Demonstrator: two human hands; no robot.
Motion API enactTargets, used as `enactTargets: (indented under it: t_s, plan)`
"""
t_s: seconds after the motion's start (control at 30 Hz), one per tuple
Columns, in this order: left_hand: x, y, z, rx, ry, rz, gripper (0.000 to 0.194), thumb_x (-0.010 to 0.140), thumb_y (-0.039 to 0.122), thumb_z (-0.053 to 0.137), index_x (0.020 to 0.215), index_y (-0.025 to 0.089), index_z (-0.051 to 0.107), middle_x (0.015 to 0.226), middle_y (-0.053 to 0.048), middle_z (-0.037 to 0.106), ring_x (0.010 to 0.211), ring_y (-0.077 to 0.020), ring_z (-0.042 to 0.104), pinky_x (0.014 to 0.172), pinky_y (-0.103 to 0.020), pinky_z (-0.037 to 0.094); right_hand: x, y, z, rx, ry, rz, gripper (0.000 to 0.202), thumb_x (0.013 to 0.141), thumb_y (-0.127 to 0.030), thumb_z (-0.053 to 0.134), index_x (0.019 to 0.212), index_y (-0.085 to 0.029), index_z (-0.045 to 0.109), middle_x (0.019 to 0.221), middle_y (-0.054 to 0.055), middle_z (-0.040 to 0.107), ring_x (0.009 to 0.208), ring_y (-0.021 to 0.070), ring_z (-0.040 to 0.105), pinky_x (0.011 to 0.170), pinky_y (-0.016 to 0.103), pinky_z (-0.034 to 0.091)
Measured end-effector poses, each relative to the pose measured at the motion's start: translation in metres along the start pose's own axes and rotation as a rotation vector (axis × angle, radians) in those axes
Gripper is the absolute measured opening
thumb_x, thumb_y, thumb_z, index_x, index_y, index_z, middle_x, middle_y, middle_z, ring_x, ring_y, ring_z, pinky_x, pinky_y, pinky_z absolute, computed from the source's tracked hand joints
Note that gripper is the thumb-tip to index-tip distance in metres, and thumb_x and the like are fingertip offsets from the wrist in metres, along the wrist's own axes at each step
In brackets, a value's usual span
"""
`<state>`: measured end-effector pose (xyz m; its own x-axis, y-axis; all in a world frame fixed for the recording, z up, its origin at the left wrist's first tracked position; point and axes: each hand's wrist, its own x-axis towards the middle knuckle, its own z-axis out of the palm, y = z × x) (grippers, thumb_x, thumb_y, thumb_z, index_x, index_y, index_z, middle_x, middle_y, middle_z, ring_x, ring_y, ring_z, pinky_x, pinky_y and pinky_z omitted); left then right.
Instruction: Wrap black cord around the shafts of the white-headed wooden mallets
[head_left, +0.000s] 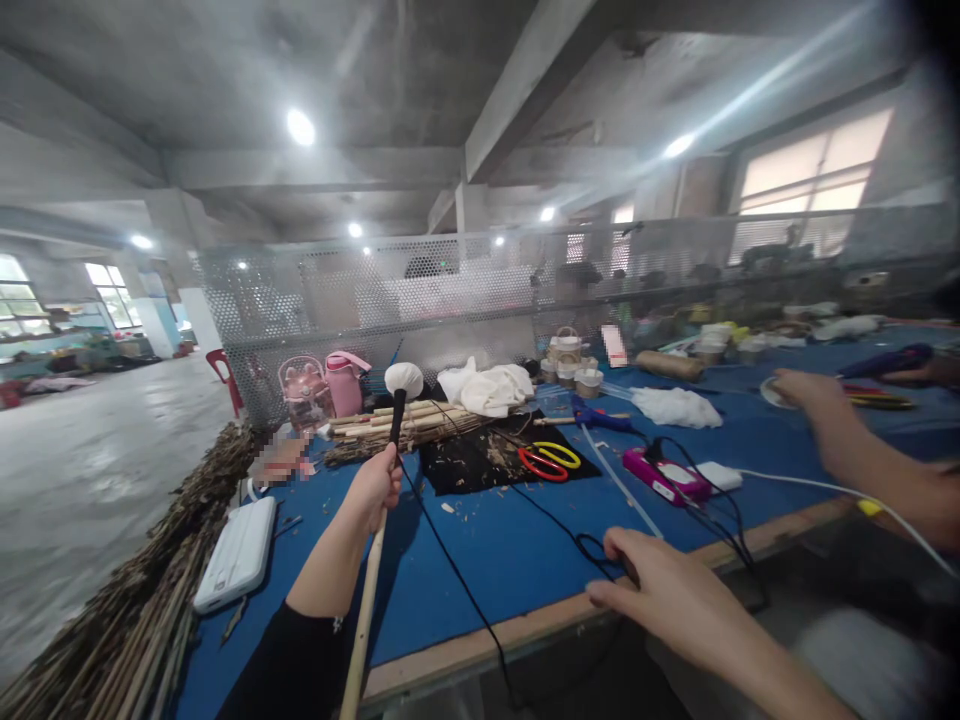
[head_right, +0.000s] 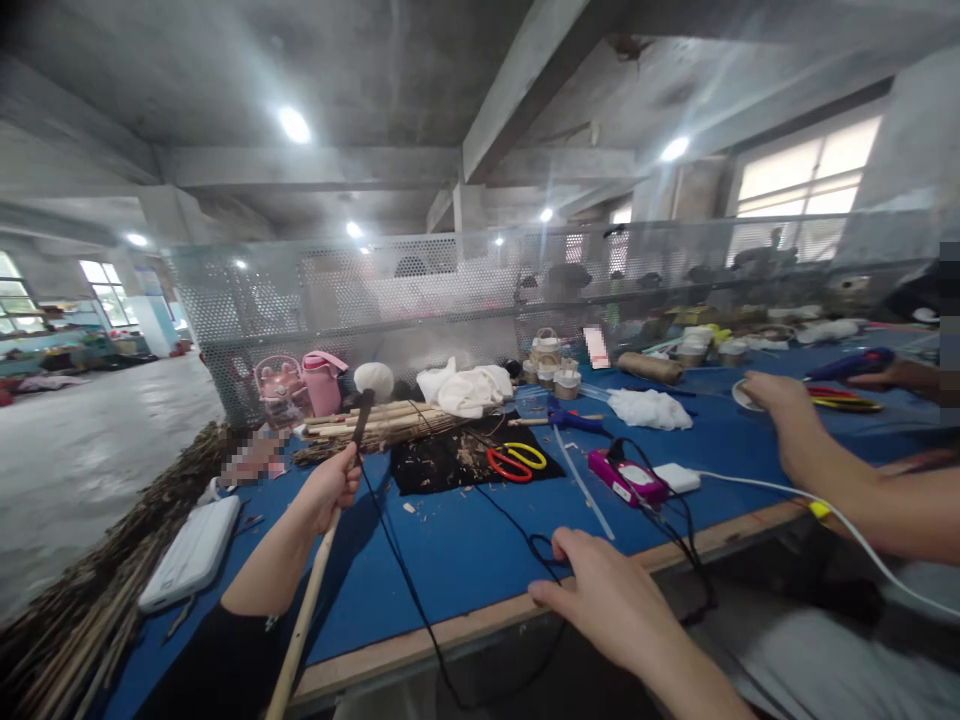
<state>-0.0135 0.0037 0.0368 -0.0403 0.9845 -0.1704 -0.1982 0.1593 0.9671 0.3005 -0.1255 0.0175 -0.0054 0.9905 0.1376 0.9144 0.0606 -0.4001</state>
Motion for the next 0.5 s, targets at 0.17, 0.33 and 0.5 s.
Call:
enactTargets:
  t_s: [0.17,0.33,0.5]
  plan:
    - [-0.003,0.002,0.003,-0.002,0.013,-0.025,0.031,0.082,0.045,0.046,0.069,0.018,0.041,0.046,0.009,0.029,0.032,-0.0021,0.02,0.034,-0.014,0.01,-0.003,0.018,0.026,0.029,-0.008,-0.066,0.013,0.074,-0.033,0.053,0.076,-0.021,0.052,0.076,0.003,0.058,0.07,0.0185,0.055,0.061,0.027,0.039]
    - [-0.004,0.001,0.003,0.008,0.002,-0.011,0.031,0.083,0.043,0.046,0.067,0.018,0.04,0.046,0.009,0.029,0.032,-0.0018,0.021,0.034,-0.014,0.01,-0.005,0.029,0.033,0.081,0.116,-0.089,0.022,0.084,-0.032,0.039,0.073,-0.021,0.054,0.08,0.006,0.058,0.077,0.0209,0.055,0.07,0.031,0.04]
    - [-0.003,0.0,0.003,0.017,-0.014,-0.018,0.03,0.083,0.044,0.046,0.069,0.018,0.041,0.046,0.009,0.028,0.031,-0.0021,0.021,0.033,-0.014,0.01,-0.039,0.016,0.042,0.23,0.149,-0.126,0.024,0.084,-0.035,0.037,0.073,-0.023,0.055,0.079,0.008,0.059,0.077,0.0222,0.055,0.07,0.031,0.042]
